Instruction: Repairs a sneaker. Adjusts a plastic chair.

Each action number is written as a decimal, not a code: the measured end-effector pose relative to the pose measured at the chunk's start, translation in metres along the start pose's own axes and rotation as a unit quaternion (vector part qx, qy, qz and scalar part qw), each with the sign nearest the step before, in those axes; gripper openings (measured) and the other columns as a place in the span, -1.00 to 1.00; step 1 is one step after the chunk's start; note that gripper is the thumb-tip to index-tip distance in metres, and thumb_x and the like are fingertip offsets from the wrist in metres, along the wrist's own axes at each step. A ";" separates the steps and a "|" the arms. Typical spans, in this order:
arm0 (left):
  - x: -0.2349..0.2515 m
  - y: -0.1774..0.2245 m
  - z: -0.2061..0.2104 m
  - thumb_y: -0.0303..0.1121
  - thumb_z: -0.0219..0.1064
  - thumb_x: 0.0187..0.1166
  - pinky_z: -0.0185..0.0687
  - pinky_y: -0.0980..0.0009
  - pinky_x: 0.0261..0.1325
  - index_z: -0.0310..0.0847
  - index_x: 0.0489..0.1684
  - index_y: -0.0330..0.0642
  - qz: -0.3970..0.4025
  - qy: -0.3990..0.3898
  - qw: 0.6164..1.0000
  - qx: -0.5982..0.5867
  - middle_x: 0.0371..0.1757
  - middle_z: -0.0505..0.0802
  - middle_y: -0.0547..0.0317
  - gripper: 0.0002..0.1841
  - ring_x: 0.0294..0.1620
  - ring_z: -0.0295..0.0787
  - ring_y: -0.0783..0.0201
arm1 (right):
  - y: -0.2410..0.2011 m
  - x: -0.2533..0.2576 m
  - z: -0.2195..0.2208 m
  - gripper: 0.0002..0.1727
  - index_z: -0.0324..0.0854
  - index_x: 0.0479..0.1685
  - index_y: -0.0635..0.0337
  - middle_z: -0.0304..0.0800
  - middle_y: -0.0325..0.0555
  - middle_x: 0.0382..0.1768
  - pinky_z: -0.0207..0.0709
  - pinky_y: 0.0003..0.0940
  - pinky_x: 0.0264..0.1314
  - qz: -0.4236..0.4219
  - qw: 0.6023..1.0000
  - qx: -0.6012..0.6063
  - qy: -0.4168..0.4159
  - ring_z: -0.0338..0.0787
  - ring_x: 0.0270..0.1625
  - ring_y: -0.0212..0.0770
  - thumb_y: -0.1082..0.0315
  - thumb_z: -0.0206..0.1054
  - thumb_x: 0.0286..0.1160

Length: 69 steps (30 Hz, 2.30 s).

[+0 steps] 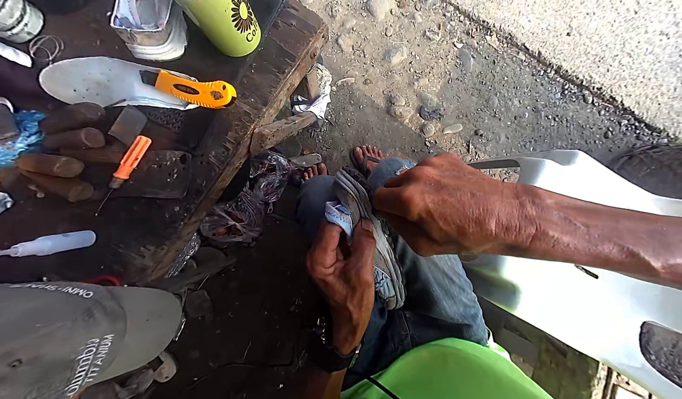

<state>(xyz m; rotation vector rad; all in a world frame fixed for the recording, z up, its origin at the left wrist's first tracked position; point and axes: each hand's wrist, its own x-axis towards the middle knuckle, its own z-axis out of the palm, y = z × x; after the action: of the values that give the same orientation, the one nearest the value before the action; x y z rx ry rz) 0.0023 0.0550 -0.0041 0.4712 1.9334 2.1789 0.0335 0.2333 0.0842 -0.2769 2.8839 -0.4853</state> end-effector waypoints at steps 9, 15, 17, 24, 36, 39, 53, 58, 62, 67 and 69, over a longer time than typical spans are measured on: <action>0.002 0.003 -0.012 -0.58 0.29 0.46 0.84 0.39 -0.02 0.66 -0.12 -0.44 -0.017 -0.086 0.996 -0.022 -0.18 0.80 0.07 -0.85 -0.11 0.82 0.29 | 0.005 -0.003 0.013 -0.81 0.64 -0.43 -0.03 0.53 -0.35 -0.64 0.34 -0.26 -0.62 0.013 0.998 0.034 0.054 0.60 -0.58 -0.30 0.17 0.23 0.46; 0.024 0.016 -0.058 -0.33 0.24 0.67 0.84 0.32 0.06 0.70 0.17 -0.40 -0.004 -0.228 0.970 0.084 -0.08 0.88 0.11 -0.68 -0.07 0.86 0.27 | 0.030 -0.027 0.022 -0.74 0.77 -0.20 -0.07 0.65 -0.37 -0.47 0.47 -0.25 -0.55 -0.017 0.993 0.068 0.096 0.70 -0.46 -0.34 0.11 0.17 0.66; 0.029 0.016 -0.076 -0.29 0.40 0.60 0.79 0.48 -0.19 0.77 0.10 -0.30 0.028 -0.231 0.956 0.177 -0.18 0.87 0.21 -0.71 -0.24 0.81 0.40 | 0.036 -0.033 0.027 -0.71 0.79 -0.17 -0.07 0.68 -0.37 -0.44 0.49 -0.27 -0.52 -0.029 0.991 0.070 0.114 0.71 -0.43 -0.35 0.10 0.16 0.68; 0.037 0.023 -0.104 -0.28 0.61 0.41 0.75 0.52 0.03 0.93 -0.23 -0.06 0.111 -0.198 0.960 0.162 0.00 0.86 0.22 -0.88 0.01 0.79 0.37 | 0.052 -0.038 0.034 -0.70 0.82 -0.19 -0.04 0.73 -0.38 -0.42 0.53 -0.34 -0.48 -0.057 0.983 0.089 0.152 0.71 -0.41 -0.41 0.12 0.18 0.69; 0.024 -0.008 -0.040 -0.52 0.37 0.57 0.79 0.37 0.08 0.82 -0.15 -0.30 -0.003 -0.184 0.977 -0.108 -0.07 0.84 0.12 -0.90 -0.05 0.80 0.30 | 0.046 -0.032 0.033 -0.67 0.85 -0.11 -0.04 0.78 -0.34 -0.36 0.58 -0.31 -0.39 -0.046 0.985 0.084 0.146 0.77 -0.33 -0.38 0.08 0.17 0.73; 0.020 -0.010 -0.025 -0.61 0.30 0.55 0.76 0.43 0.17 0.82 -0.18 -0.38 0.049 -0.155 0.987 -0.010 -0.04 0.83 0.09 -0.86 0.05 0.77 0.31 | 0.042 -0.030 0.033 -0.67 0.85 -0.12 -0.02 0.78 -0.33 -0.36 0.58 -0.29 -0.37 -0.047 0.985 0.076 0.146 0.77 -0.31 -0.35 0.10 0.17 0.72; 0.029 -0.009 -0.032 -0.59 0.36 0.50 0.82 0.49 -0.06 0.83 -0.19 -0.39 0.089 -0.161 0.976 0.115 -0.26 0.88 0.13 -0.89 -0.22 0.84 0.40 | 0.038 -0.016 0.028 -0.71 0.81 -0.21 -0.02 0.71 -0.32 -0.46 0.52 -0.23 -0.48 0.000 0.986 0.085 0.142 0.71 -0.45 -0.31 0.11 0.20 0.68; 0.035 -0.004 -0.034 -0.56 0.35 0.49 0.77 0.56 -0.19 0.81 -0.31 -0.30 0.044 -0.174 0.972 0.150 -0.32 0.84 0.21 -0.90 -0.32 0.79 0.47 | 0.026 -0.010 0.022 -0.82 0.75 -0.11 0.08 0.71 -0.16 -0.39 0.57 -0.14 -0.43 0.007 0.995 -0.023 0.101 0.76 -0.36 -0.11 0.24 0.28 0.59; 0.038 -0.005 -0.037 -0.63 0.31 0.50 0.82 0.45 -0.06 0.78 -0.25 -0.35 0.005 -0.207 0.976 0.069 -0.24 0.87 0.14 -0.89 -0.21 0.84 0.38 | 0.020 -0.011 0.028 -0.90 0.64 -0.22 0.24 0.65 0.00 -0.38 0.51 -0.17 -0.51 -0.047 0.986 -0.104 0.125 0.73 -0.38 0.01 0.40 0.27 0.54; 0.042 -0.003 -0.038 -0.62 0.31 0.53 0.81 0.45 0.01 0.81 -0.20 -0.36 0.014 -0.234 0.970 0.058 -0.18 0.87 0.12 -0.87 -0.14 0.83 0.35 | 0.036 -0.016 0.038 -0.67 0.67 -0.33 0.16 0.56 -0.14 -0.54 0.38 -0.25 -0.65 -0.056 0.981 -0.093 0.162 0.63 -0.56 -0.11 0.17 0.16 0.73; 0.044 -0.003 -0.038 -0.61 0.31 0.53 0.80 0.46 0.01 0.81 -0.21 -0.35 0.017 -0.240 0.969 0.060 -0.18 0.87 0.14 -0.88 -0.14 0.83 0.37 | 0.038 -0.019 0.043 -0.57 0.67 -0.39 0.13 0.53 -0.18 -0.60 0.35 -0.26 -0.67 -0.041 0.978 -0.083 0.186 0.61 -0.60 -0.13 0.06 0.10 0.77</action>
<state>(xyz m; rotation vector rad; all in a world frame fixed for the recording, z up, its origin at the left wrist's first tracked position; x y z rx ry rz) -0.0528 0.0356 -0.0060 0.9557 1.7926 1.7549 0.0564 0.2598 0.0350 -0.3657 3.2973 -0.3402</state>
